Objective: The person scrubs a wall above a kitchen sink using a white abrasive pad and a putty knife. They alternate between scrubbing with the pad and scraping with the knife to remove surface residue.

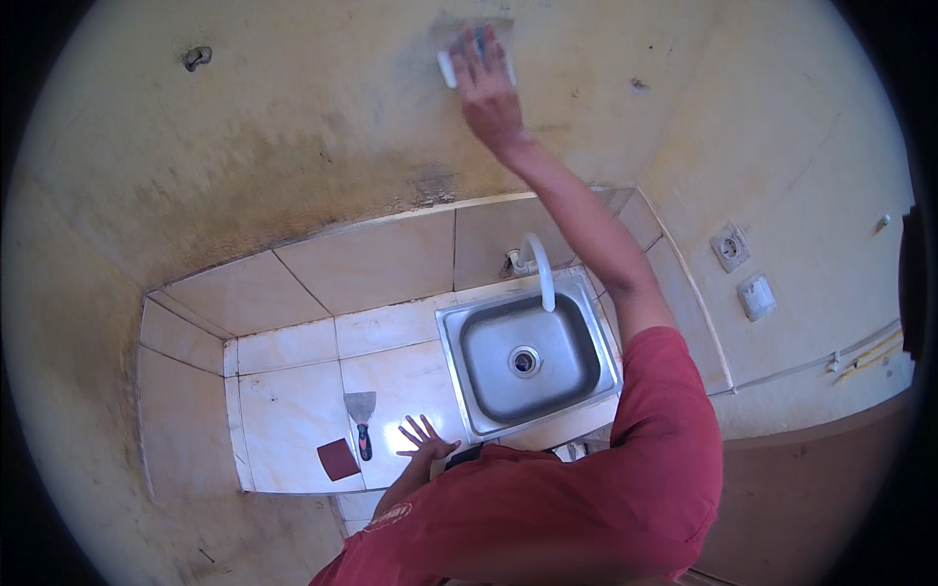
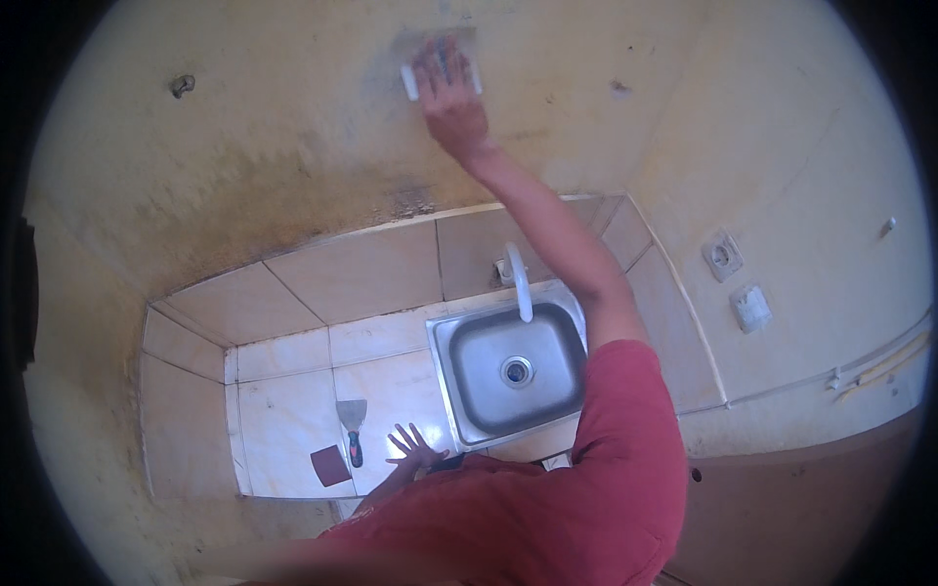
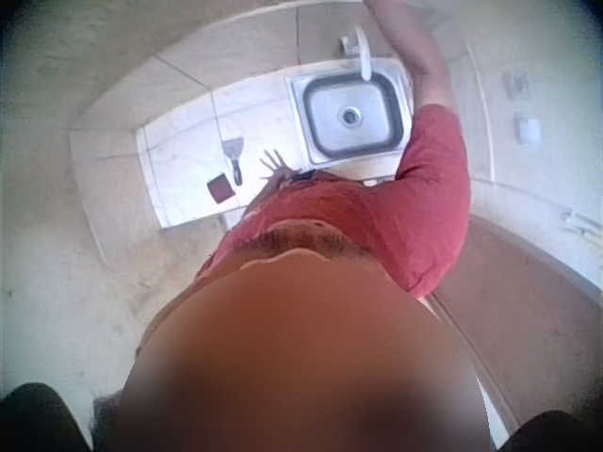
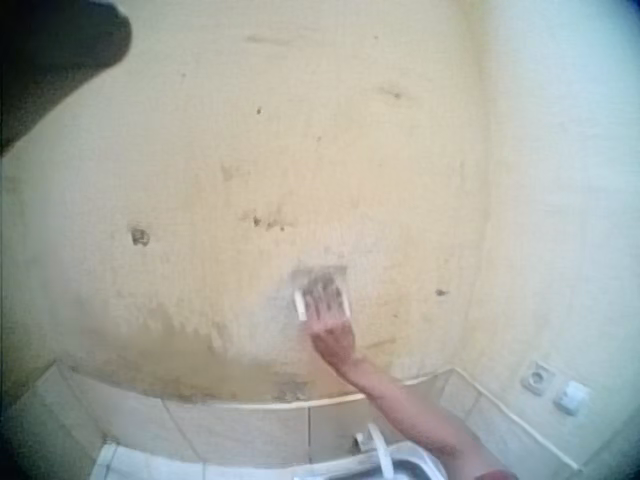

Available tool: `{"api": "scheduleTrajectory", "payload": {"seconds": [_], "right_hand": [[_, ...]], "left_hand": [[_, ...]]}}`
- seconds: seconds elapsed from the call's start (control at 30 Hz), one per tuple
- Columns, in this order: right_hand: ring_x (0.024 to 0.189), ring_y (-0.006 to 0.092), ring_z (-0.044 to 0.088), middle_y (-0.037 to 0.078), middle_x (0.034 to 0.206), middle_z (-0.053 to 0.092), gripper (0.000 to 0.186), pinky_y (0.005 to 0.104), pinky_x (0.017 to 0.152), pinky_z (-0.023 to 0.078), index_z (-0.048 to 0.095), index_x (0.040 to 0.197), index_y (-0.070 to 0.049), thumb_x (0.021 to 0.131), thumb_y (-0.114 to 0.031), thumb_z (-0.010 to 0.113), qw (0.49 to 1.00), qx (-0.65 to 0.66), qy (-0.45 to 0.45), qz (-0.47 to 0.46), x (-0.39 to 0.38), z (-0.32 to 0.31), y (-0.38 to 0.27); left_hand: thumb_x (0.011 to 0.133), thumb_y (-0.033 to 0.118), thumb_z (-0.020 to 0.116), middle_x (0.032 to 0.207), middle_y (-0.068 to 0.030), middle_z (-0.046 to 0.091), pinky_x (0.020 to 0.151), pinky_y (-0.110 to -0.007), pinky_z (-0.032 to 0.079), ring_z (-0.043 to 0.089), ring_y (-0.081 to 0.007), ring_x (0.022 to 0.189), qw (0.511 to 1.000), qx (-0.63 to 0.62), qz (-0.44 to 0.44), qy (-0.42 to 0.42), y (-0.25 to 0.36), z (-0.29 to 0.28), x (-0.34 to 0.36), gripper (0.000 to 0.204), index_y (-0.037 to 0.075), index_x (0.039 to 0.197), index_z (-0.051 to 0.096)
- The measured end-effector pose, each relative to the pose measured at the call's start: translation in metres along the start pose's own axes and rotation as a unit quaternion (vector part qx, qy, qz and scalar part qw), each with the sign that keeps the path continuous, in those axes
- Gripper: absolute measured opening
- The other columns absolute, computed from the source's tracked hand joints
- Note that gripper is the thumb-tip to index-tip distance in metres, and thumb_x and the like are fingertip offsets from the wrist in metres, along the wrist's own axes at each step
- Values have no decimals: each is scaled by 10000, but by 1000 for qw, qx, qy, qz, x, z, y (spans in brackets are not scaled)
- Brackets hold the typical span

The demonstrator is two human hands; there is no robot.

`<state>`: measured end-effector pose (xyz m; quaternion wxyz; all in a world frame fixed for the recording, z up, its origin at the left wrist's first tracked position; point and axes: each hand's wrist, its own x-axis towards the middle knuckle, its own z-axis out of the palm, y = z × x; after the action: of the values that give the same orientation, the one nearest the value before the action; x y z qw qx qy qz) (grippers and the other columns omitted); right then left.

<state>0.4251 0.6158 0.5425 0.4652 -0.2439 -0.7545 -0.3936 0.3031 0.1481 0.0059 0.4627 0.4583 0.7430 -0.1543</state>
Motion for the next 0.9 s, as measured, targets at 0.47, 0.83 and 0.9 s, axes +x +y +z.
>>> {"api": "scheduleTrajectory", "payload": {"seconds": [0.47, 0.83, 0.9], "right_hand": [[1493, 524, 297, 284, 1601, 355, 596, 588, 1177, 346, 482, 1462, 48, 872, -21, 536, 998, -36, 26, 45, 29, -14, 37], [1524, 504, 245, 252, 1630, 333, 593, 650, 1185, 298, 480, 1485, 32, 904, -69, 547, 999, -35, -21, 5, 17, -23, 45], [1535, 493, 226, 245, 1639, 319, 598, 645, 1202, 269, 474, 1488, 32, 902, -69, 543, 991, 35, 62, 110, 33, -7, 44]], "left_hand": [[764, 860, 614, 1619, -224, -368, 1002, -913, 14, -365, -560, 1425, 1000, 7, 4, 15, -2, -3, 1, 1392, 111, 1623, -186], [760, 857, 621, 1633, -238, -333, 1018, -906, 20, -348, -567, 1430, 999, 15, 2, 31, 6, -1, 0, 1399, 97, 1624, -175], [759, 856, 623, 1636, -240, -327, 1021, -905, 21, -345, -568, 1431, 999, 28, 1, 36, 6, -7, 0, 1401, 94, 1624, -173]]}}
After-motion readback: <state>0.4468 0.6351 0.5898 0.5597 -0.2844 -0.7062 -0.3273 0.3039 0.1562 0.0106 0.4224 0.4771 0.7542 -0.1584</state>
